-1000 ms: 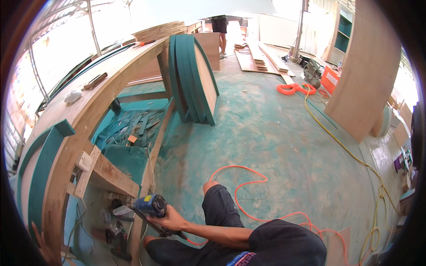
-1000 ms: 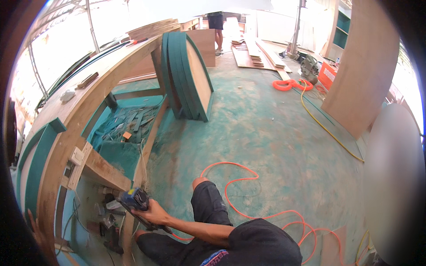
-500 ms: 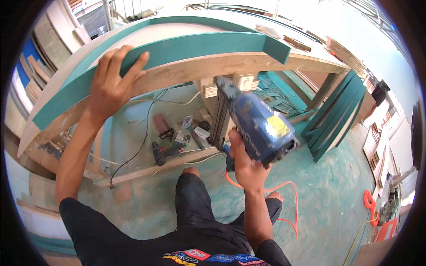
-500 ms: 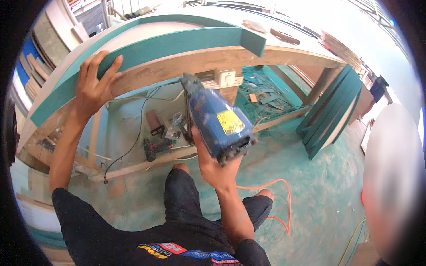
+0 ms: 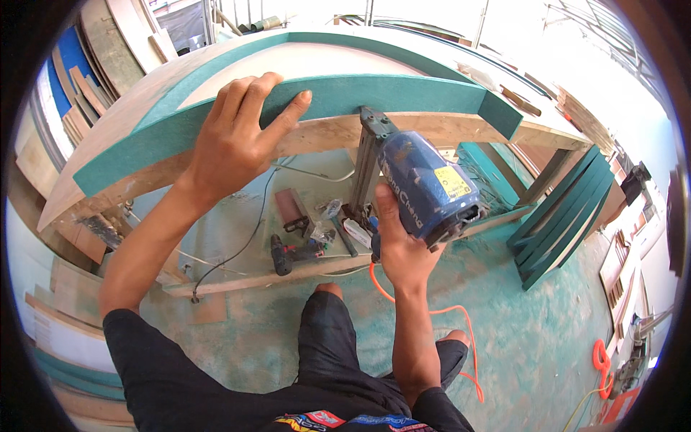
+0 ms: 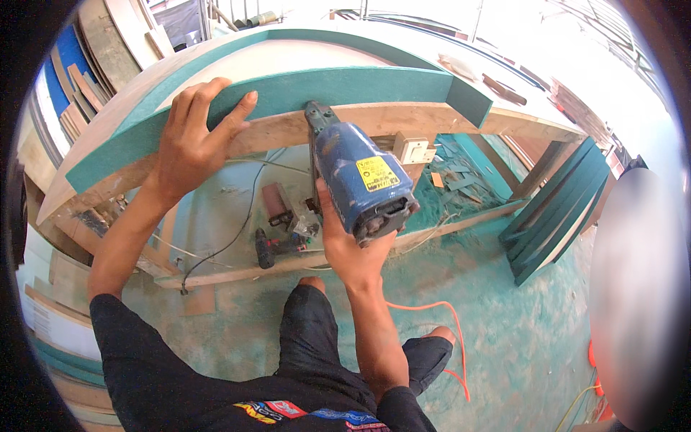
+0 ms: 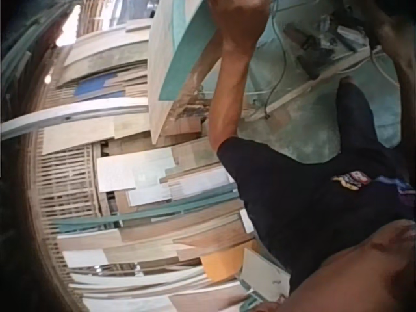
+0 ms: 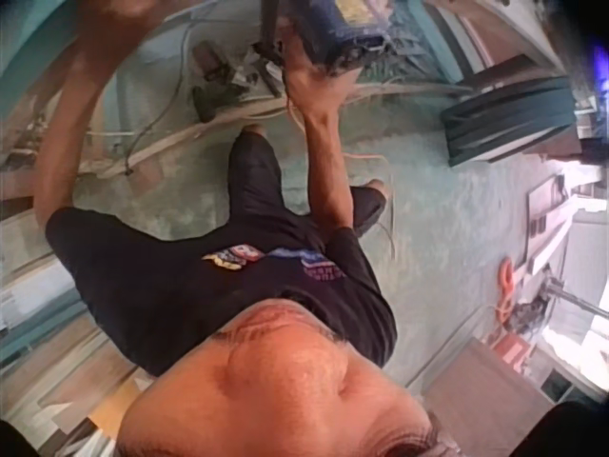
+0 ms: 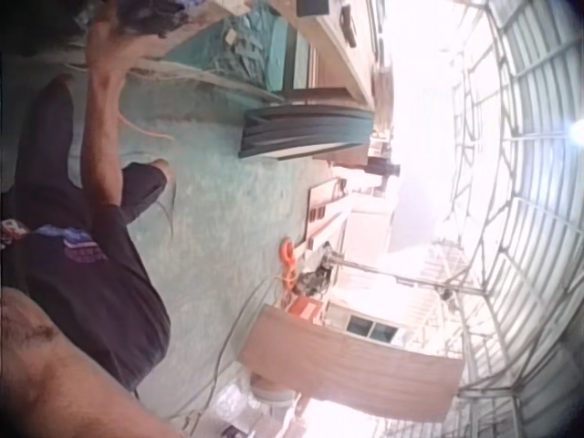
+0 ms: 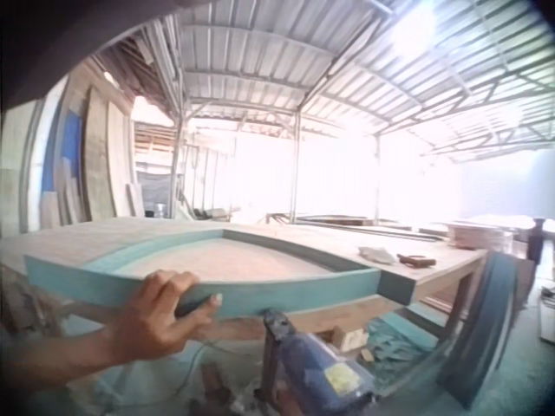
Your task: The person constructs a curved wooden furniture component by sawing a strip of wood to length, aligning it with a curved frame, wiping surfaces with a cloth, and securing it to the frame using a pneumatic nail gun.
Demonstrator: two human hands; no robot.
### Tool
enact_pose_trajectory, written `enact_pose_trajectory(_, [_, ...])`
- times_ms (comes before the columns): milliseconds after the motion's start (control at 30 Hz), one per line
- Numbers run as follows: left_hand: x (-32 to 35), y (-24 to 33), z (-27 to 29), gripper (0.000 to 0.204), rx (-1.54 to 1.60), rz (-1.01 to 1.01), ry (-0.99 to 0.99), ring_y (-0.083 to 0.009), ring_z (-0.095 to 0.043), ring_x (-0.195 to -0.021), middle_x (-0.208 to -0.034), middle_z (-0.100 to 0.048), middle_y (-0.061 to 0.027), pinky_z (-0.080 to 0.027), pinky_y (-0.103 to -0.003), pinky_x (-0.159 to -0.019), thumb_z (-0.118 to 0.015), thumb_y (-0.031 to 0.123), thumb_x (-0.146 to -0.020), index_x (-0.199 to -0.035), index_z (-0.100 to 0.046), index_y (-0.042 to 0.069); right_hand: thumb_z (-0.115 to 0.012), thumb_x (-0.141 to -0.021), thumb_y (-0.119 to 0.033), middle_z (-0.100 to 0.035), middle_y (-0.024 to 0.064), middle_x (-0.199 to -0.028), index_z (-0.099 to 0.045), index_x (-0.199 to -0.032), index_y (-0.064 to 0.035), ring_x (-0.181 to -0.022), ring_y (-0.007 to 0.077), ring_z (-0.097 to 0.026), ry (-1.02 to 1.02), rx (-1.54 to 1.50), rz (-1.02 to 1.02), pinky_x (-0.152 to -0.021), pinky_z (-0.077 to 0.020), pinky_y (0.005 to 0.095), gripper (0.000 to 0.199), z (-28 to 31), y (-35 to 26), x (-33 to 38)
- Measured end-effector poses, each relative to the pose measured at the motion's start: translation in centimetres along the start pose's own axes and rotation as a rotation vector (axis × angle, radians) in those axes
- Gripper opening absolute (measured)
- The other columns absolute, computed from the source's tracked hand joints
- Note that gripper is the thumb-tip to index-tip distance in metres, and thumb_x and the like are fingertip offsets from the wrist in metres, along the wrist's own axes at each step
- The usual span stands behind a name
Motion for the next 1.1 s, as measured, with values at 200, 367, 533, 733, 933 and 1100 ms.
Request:
enact_pose_trajectory(200, [0.3,0.0,-0.5,0.05,0.013,-0.01,0.028,-0.0332,-0.059,-0.111,-0.127,-0.06,-0.0175,-0.052,-0.044,-0.094,-0.081,0.016,-0.083,-0.132,-0.071,0.011,-0.084,-0.089,-0.012,-0.074,0.0119,-0.106,-0.069,-0.11,0.0043,-0.094,0.0192,-0.069,0.012,0.056,0.081,-0.085,-0.0547,0.0344,0.03,-0.6,-0.6,0.2])
enact_pose_trajectory(367, [0.0,0.1,-0.9,0.051,-0.028,-0.03,0.027,-0.0329,-0.06,-0.108,-0.125,-0.062,-0.018,-0.053,-0.044,-0.093,-0.081,0.016,-0.082,-0.132,-0.071,0.01,-0.084,-0.09,-0.017,-0.074,0.0105,-0.106,-0.071,-0.112,0.0019,-0.095,0.021,-0.068,0.02,0.05,-0.073,-0.088,-0.0534,0.0361,0.032,0.5,2.5,1.1])
enact_pose_trajectory(533, [0.0,0.2,-0.9,0.051,-0.058,-0.036,0.021,-0.0321,-0.061,-0.111,-0.126,-0.063,-0.0171,-0.053,-0.044,-0.094,-0.082,0.018,-0.08,-0.13,-0.072,0.011,-0.084,-0.09,-0.02,-0.073,0.0097,-0.103,-0.071,-0.11,0.0002,-0.091,0.0221,-0.067,0.055,0.026,-0.147,-0.085,-0.0529,0.0362,0.031,0.9,3.9,2.0])
enact_pose_trajectory(733, [1.5,-0.9,0.5,0.054,-0.014,0.038,0.045,-0.0303,-0.06,-0.119,-0.133,-0.063,-0.0144,-0.053,-0.044,-0.098,-0.085,0.018,-0.078,-0.131,-0.072,0.013,-0.084,-0.089,-0.014,-0.073,0.0087,-0.1,-0.07,-0.108,0.001,-0.092,0.0189,-0.067,-0.058,0.016,-0.131,-0.085,-0.0532,0.0349,0.028,-1.1,1.8,2.5])
enact_pose_trajectory(933, [4.5,-3.3,2.1,0.056,-0.003,0.06,0.042,-0.0302,-0.059,-0.122,-0.136,-0.063,-0.0137,-0.053,-0.044,-0.1,-0.089,0.016,-0.075,-0.129,-0.073,0.013,-0.081,-0.093,-0.018,-0.07,0.0035,-0.094,-0.072,-0.106,-0.0026,-0.082,0.0162,-0.061,-0.067,-0.008,0.098,-0.077,-0.0501,0.0326,0.022,-3.4,-1.5,2.5])
enact_pose_trajectory(1100, [4.2,-2.7,2.3,0.043,-0.029,0.049,0.057,-0.0303,-0.06,-0.12,-0.134,-0.064,-0.0133,-0.053,-0.044,-0.098,-0.079,0.019,-0.084,-0.126,-0.074,0.011,-0.082,-0.085,-0.003,-0.073,0.011,-0.107,-0.066,-0.115,0.004,-0.097,0.0187,-0.07,-0.135,0.022,0.057,-0.088,-0.0535,0.0333,0.034,-4.5,-0.5,2.6])
Point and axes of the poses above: each hand's wrist, its own x-axis away from the middle knuckle, its own z-axis out of the back of the hand, y = z × x, the point moved 9 cm from there along -x, towards the middle knuckle
